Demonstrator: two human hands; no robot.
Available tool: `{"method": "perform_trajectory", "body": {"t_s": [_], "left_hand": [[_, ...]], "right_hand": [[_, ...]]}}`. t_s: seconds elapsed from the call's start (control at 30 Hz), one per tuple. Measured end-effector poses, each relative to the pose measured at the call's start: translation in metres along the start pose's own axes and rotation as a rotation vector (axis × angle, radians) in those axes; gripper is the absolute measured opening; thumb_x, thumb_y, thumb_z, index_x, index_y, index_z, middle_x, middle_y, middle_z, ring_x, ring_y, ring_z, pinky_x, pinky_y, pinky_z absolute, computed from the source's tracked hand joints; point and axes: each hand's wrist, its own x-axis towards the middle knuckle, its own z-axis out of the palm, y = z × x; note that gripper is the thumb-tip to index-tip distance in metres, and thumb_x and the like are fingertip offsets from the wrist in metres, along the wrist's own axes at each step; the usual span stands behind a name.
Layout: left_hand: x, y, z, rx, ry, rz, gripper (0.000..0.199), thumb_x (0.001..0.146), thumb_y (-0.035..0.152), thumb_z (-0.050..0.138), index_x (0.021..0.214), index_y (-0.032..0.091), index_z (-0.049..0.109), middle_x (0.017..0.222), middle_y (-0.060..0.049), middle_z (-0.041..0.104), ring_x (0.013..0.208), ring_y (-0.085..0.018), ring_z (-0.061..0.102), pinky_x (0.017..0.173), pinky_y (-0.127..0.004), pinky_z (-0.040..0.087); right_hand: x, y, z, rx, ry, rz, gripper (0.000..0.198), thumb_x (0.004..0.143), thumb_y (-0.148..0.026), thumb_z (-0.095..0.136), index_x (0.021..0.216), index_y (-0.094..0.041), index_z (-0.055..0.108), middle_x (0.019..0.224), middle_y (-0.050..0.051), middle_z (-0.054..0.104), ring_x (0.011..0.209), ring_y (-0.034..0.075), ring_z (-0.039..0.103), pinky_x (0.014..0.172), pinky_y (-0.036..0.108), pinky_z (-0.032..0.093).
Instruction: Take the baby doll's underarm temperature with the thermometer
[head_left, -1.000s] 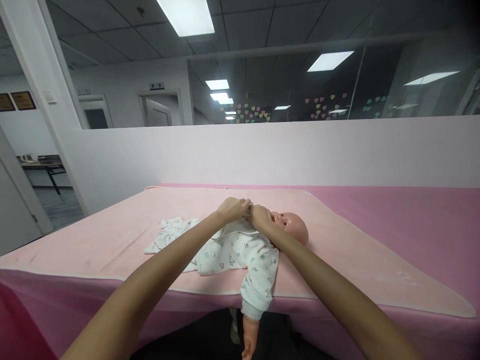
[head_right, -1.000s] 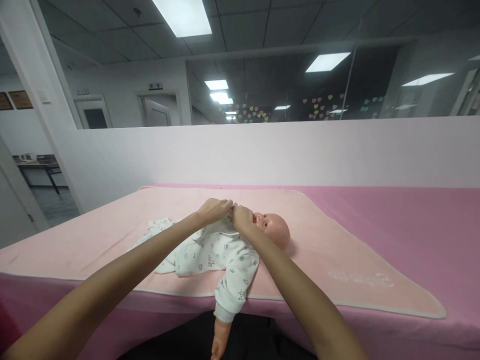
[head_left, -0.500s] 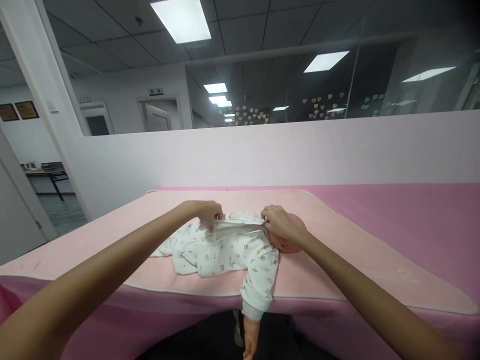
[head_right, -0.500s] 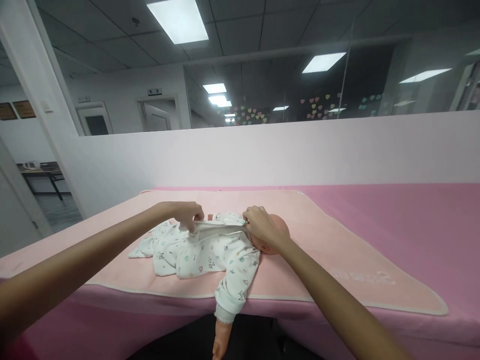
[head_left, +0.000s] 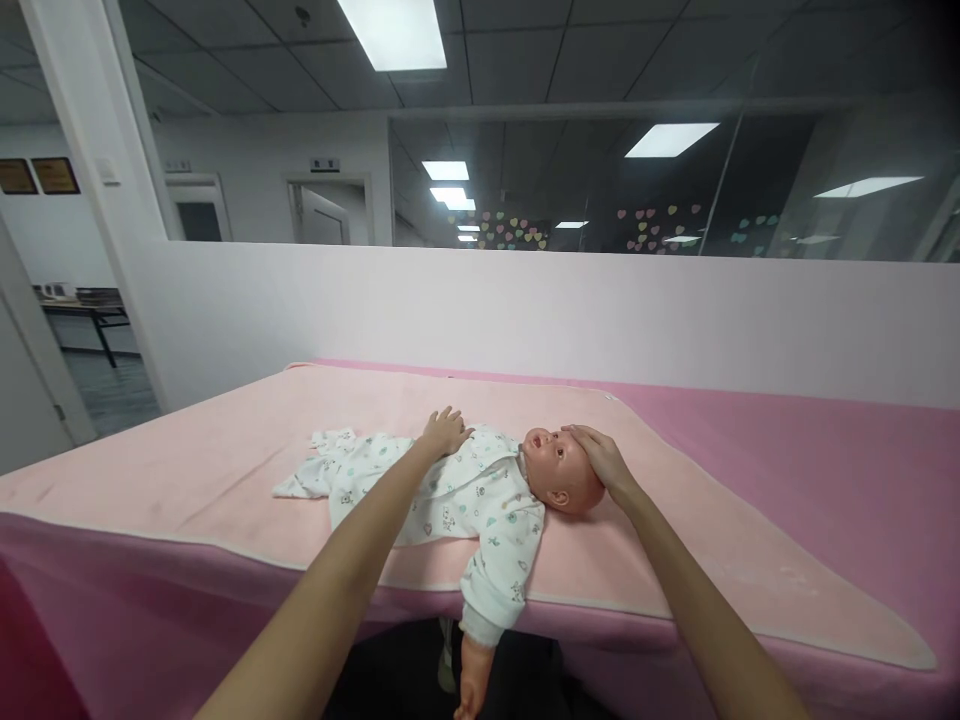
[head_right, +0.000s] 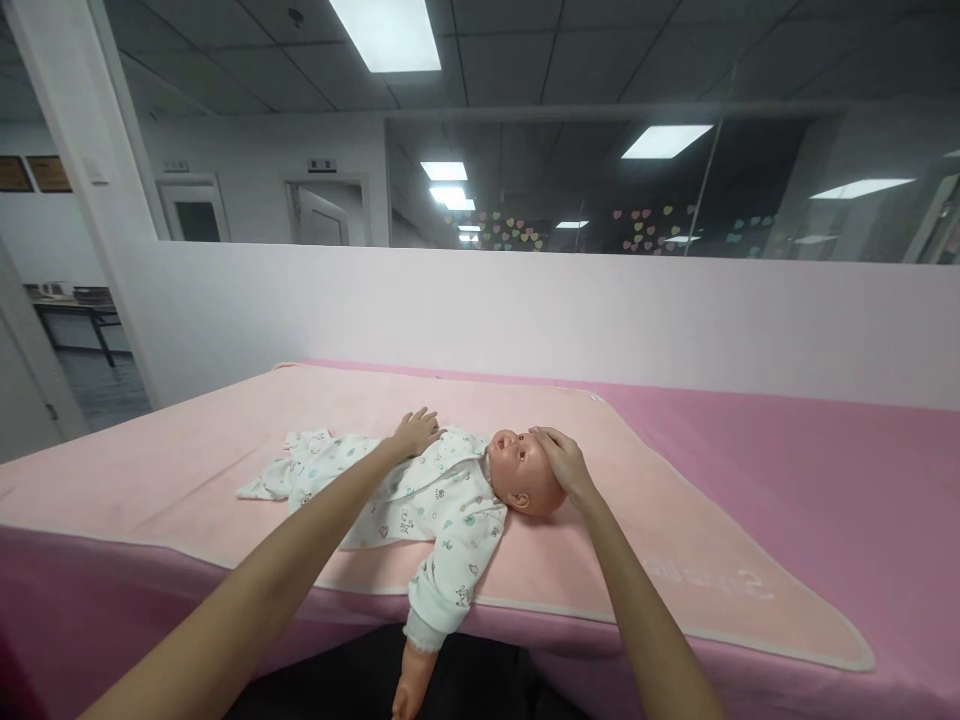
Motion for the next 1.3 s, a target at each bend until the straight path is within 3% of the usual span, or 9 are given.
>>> {"method": "perform_trajectory", "body": {"t_s": [0.13,0.27,0.37,0.5,0.67,0.8,1.07,1.3], "left_hand": [[-0.002,-0.006,0.022,-0.043,-0.006,-0.068,0.056,0.084,0.057,0.016,0.106,0.017,0.048,0.11,-0.011,0.06,0.105,-0.023,0.053,0.1,-0.043,0.025],[-0.001,-0.011,0.025,-0.068,-0.016,-0.152,0.068,0.079,0.066,0.012,0.116,0.017,0.042,0.112,-0.014,0.059,0.102,-0.027,0.055,0.084,-0.039,0.04],[-0.001,-0.013,0.024,-0.08,-0.028,-0.188,0.072,0.077,0.069,0.011,0.119,0.02,0.043,0.114,-0.012,0.059,0.105,-0.028,0.054,0.083,-0.039,0.041],[-0.002,-0.014,0.024,-0.098,-0.06,-0.215,0.078,0.073,0.073,0.009,0.103,0.02,0.058,0.111,-0.012,0.061,0.103,-0.03,0.055,0.083,-0.04,0.041],[-0.002,-0.016,0.025,-0.105,-0.037,-0.223,0.08,0.072,0.074,0.006,0.103,0.022,0.058,0.113,-0.009,0.06,0.105,-0.029,0.054,0.087,-0.041,0.039],[-0.005,-0.016,0.025,-0.098,-0.009,-0.22,0.08,0.072,0.074,0.007,0.107,0.021,0.056,0.115,-0.01,0.059,0.107,-0.028,0.052,0.09,-0.041,0.036],[-0.002,-0.015,0.023,-0.111,-0.021,-0.215,0.083,0.07,0.076,0.006,0.111,0.021,0.053,0.118,-0.01,0.057,0.108,-0.03,0.051,0.09,-0.042,0.036],[0.002,-0.017,0.025,-0.096,-0.029,-0.219,0.083,0.07,0.077,0.006,0.108,0.022,0.055,0.114,-0.009,0.059,0.105,-0.031,0.053,0.089,-0.043,0.036]], "right_hand": [[0.005,0.011,0.004,0.172,0.058,0.075,0.033,0.066,-0.045,0.059,0.082,-0.018,0.068,0.097,0.004,0.067,0.098,0.024,0.056,0.088,0.033,0.04],[0.008,0.005,0.005,0.221,0.072,0.152,0.031,0.063,-0.044,0.063,0.078,-0.018,0.069,0.093,0.003,0.068,0.096,0.023,0.057,0.086,0.031,0.042],[0.007,0.005,0.005,0.314,0.082,0.338,0.031,0.064,-0.045,0.062,0.078,-0.017,0.067,0.085,0.004,0.069,0.09,0.025,0.06,0.081,0.032,0.045],[-0.008,0.01,0.008,0.654,-0.129,0.521,0.041,0.072,-0.051,0.05,0.089,-0.017,0.066,0.089,0.008,0.069,0.089,0.027,0.062,0.081,0.04,0.048],[-0.028,0.006,0.008,0.937,-0.344,0.51,0.049,0.075,-0.051,0.045,0.108,-0.019,0.059,0.111,0.009,0.062,0.103,0.029,0.057,0.091,0.046,0.042],[-0.029,0.009,0.007,0.96,-0.34,0.505,0.051,0.075,-0.049,0.045,0.112,-0.017,0.057,0.113,0.01,0.061,0.103,0.031,0.056,0.091,0.048,0.041],[-0.024,0.014,0.014,0.872,-0.2,0.507,0.058,0.073,-0.058,0.04,0.111,-0.017,0.058,0.11,0.011,0.062,0.099,0.032,0.058,0.084,0.049,0.044],[-0.025,0.013,0.013,0.745,-0.247,0.461,0.062,0.075,-0.06,0.033,0.117,-0.019,0.053,0.113,0.008,0.06,0.101,0.029,0.057,0.086,0.047,0.043]]}}
